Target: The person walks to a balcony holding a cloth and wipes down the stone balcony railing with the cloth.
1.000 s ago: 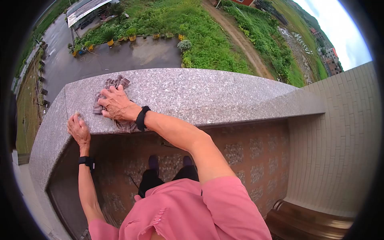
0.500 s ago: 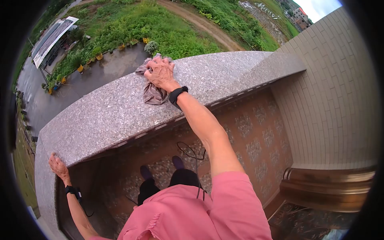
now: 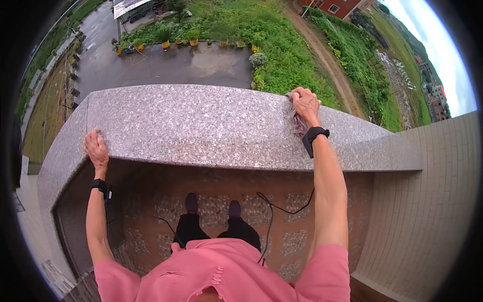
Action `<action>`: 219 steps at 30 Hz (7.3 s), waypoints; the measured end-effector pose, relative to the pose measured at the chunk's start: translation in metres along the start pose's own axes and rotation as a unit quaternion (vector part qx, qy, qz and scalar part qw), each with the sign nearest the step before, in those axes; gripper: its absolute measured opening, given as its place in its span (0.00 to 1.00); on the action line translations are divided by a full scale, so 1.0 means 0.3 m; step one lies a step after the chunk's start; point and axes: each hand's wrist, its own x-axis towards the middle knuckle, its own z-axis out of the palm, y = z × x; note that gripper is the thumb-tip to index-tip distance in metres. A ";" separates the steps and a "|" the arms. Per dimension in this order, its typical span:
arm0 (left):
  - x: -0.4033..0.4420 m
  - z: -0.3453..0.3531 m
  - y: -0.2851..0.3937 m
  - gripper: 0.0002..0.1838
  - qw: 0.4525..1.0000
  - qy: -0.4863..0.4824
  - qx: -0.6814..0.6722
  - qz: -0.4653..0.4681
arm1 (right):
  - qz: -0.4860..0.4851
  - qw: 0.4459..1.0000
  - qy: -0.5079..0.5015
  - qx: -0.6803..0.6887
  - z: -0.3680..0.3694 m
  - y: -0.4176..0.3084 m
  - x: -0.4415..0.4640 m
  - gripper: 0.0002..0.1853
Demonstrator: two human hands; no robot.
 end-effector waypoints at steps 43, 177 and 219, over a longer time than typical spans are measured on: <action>-0.002 -0.034 0.045 0.16 0.993 0.056 -0.103 0.012 | -0.360 0.907 -0.067 0.210 0.275 -1.104 -0.388 0.14; -0.080 -0.230 -1.040 0.17 0.974 0.029 0.107 -0.199 | -0.483 0.868 -0.062 0.092 0.284 -1.487 -0.693 0.43; -0.064 -0.292 -0.944 0.10 0.973 0.109 0.028 -0.202 | -0.482 0.847 -0.092 0.206 0.572 -2.141 -0.816 0.28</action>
